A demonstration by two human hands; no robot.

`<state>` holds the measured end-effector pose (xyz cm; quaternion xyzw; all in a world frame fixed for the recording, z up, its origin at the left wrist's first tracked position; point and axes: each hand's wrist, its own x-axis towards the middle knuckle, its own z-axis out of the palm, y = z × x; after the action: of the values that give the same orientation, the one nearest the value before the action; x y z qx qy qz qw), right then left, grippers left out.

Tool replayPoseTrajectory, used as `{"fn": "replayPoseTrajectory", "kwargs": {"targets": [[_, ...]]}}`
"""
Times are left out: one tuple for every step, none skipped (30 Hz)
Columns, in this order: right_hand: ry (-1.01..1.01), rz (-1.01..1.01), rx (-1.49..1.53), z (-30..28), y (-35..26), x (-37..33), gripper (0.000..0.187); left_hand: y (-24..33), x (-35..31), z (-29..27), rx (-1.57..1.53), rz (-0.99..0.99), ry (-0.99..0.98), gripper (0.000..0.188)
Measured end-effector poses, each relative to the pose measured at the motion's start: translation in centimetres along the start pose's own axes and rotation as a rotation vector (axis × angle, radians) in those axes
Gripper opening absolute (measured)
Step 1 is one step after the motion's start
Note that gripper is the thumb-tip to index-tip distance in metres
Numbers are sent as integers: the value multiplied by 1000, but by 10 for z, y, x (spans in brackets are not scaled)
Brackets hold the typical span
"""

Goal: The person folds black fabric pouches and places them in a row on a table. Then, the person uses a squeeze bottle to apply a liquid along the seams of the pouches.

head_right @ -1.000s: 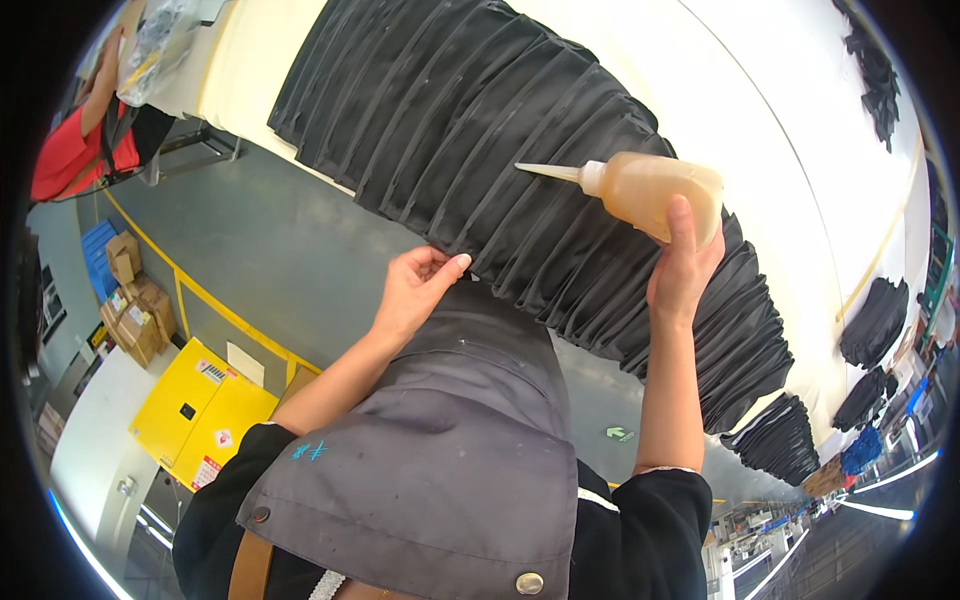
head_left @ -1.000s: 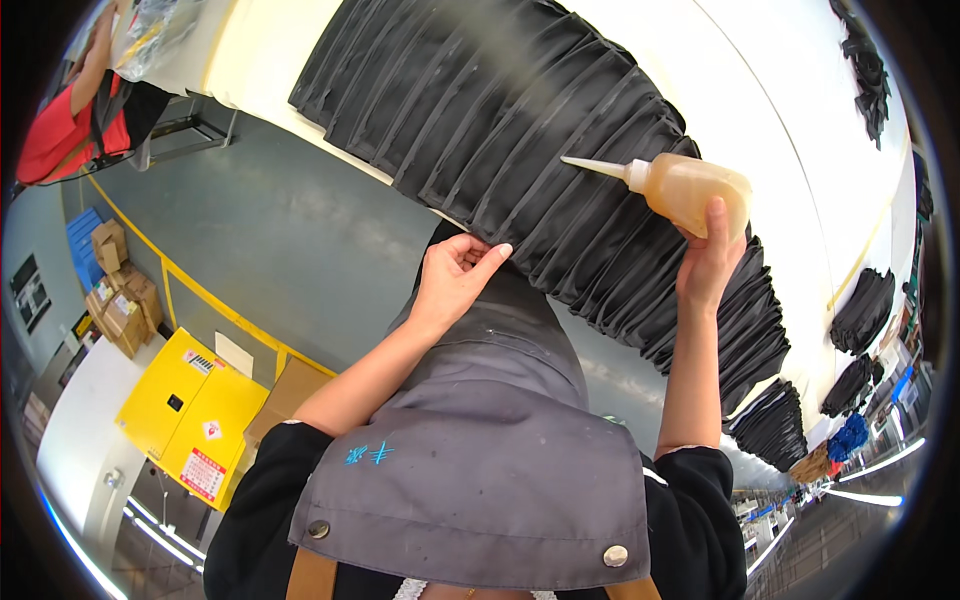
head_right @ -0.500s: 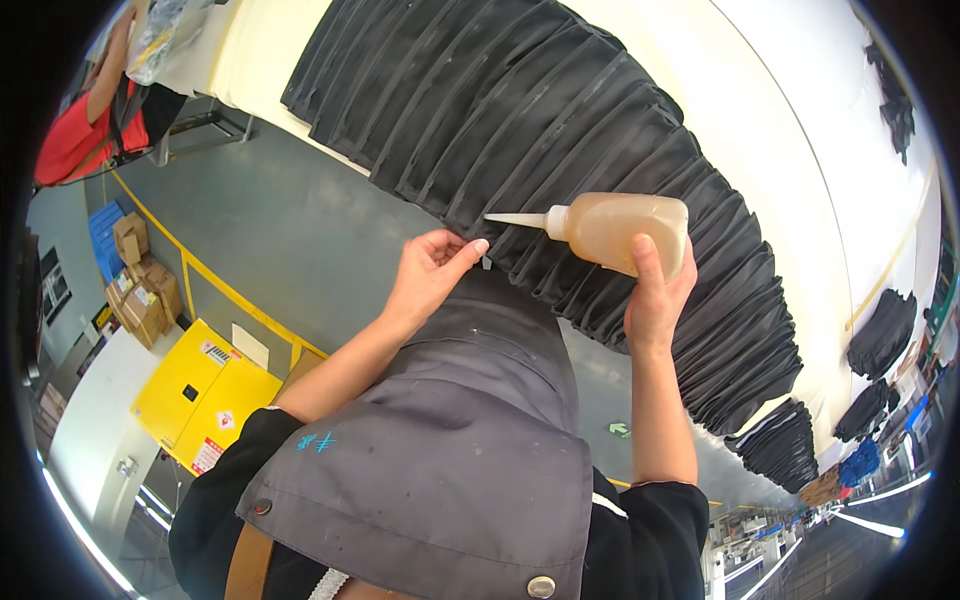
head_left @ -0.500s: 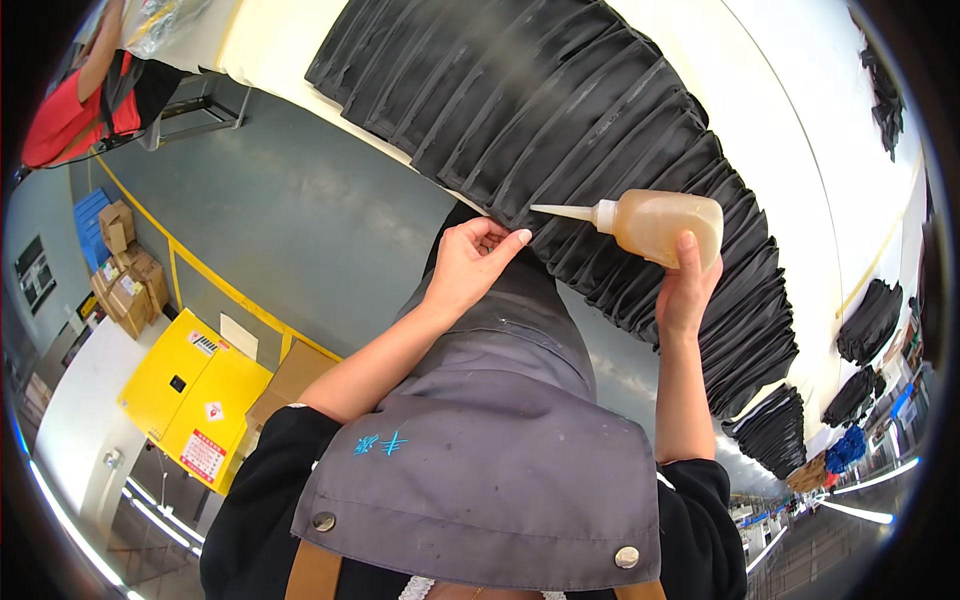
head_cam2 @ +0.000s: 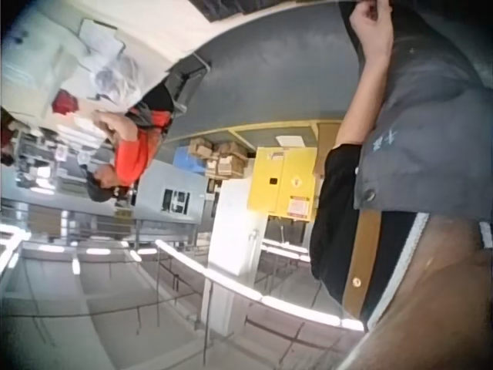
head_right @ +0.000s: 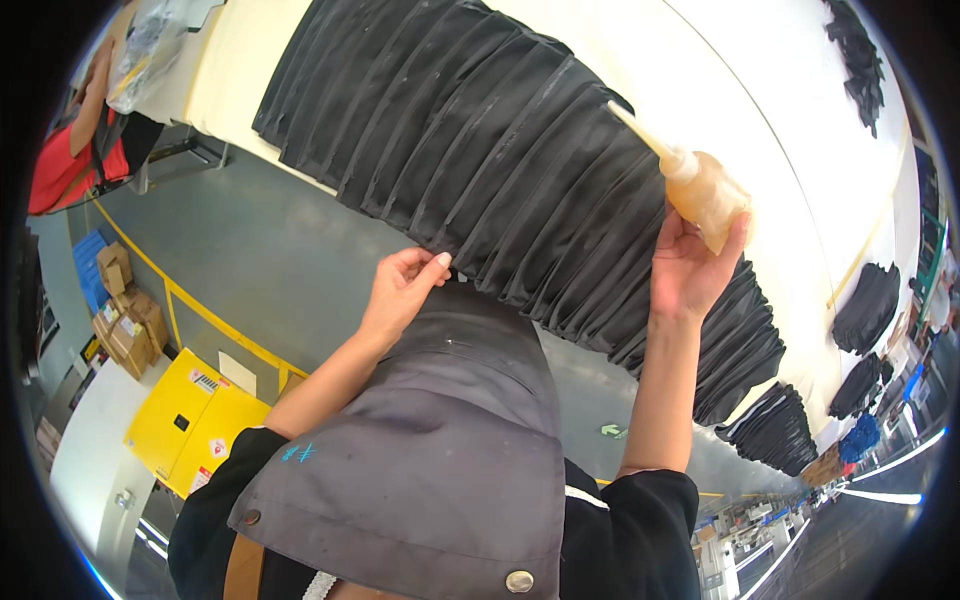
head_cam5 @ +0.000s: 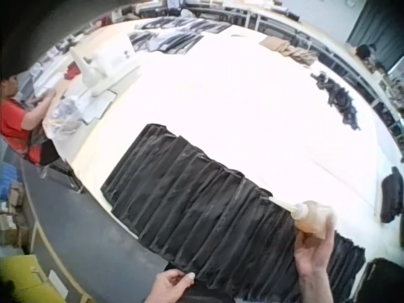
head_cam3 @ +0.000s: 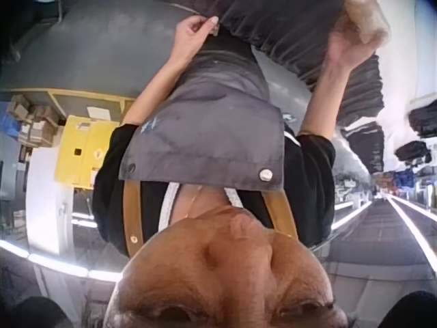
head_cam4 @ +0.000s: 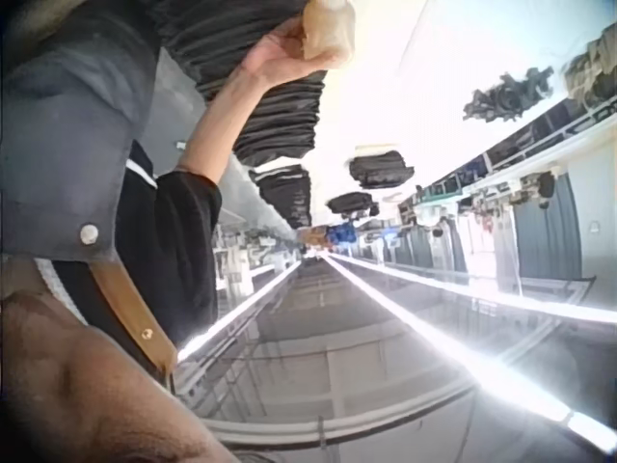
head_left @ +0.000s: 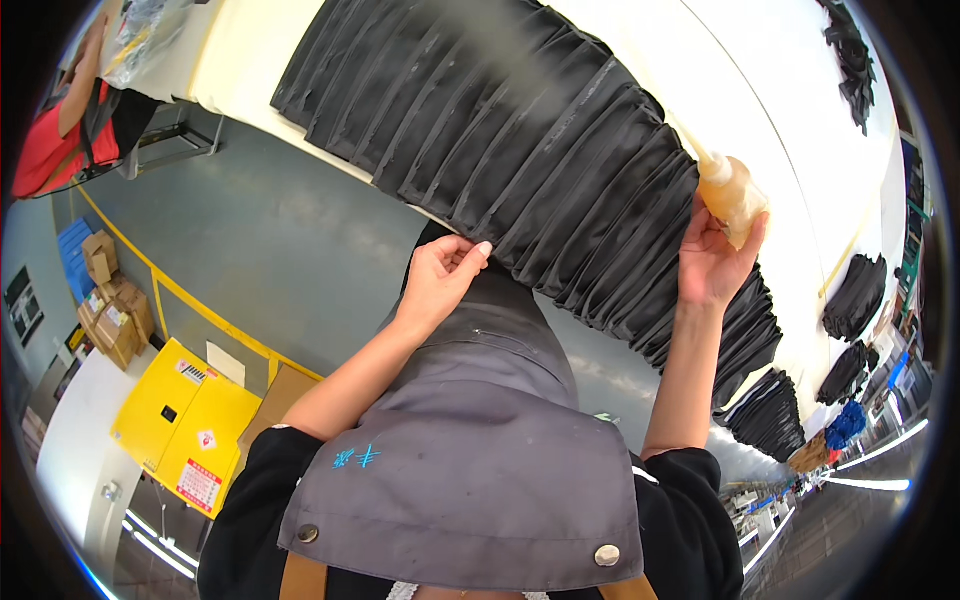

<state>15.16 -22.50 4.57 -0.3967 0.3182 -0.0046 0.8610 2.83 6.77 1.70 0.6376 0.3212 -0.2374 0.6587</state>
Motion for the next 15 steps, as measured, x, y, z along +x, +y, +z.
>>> {"fn": "replayPoseTrajectory", "kwargs": {"targets": [[37, -31, -25, 0, 0, 2, 57, 1, -1, 1, 5, -12, -3, 29], [52, -87, -108, -1, 0, 5, 57, 1, -2, 1, -32, -13, -14, 29], [68, -141, -190, 0, 1, 7, 58, 2, -3, 1, -59, -18, -22, 29], [84, -196, -272, 0, 2, 9, 58, 3, -3, 1, -77, -24, -25, 29], [67, -233, -318, 0, 3, 11, 56, 3, -4, 2, -57, -17, -37, 29], [71, -248, -350, 1, 3, 13, 56, 3, -5, 3, -28, -11, -44, 29], [61, -265, -378, 1, 3, 14, 56, 3, -6, 3, 3, 6, -48, 29], [52, -282, -405, 1, 3, 16, 56, 3, -6, 4, 19, -2, -44, 28], [51, -295, -414, 2, 3, 17, 55, 2, -5, 5, 36, 2, -37, 28], [50, -309, -422, 2, 2, 18, 55, 1, -5, 5, 71, -7, -22, 28], [47, -324, -428, 2, 2, 20, 54, 0, -4, 6, 45, 8, -23, 27], [51, -331, -439, 2, 2, 21, 53, -1, -4, 6, 38, 7, -17, 26], [55, -339, -448, 2, 2, 22, 53, -1, -4, 7, 47, -7, -3, 26], [59, -347, -456, 3, 3, 23, 52, -2, -4, 7, 26, 6, -8, 26], [58, -351, -465, 3, 4, 24, 53, -2, -4, 7, 24, 7, -5, 25]]}}
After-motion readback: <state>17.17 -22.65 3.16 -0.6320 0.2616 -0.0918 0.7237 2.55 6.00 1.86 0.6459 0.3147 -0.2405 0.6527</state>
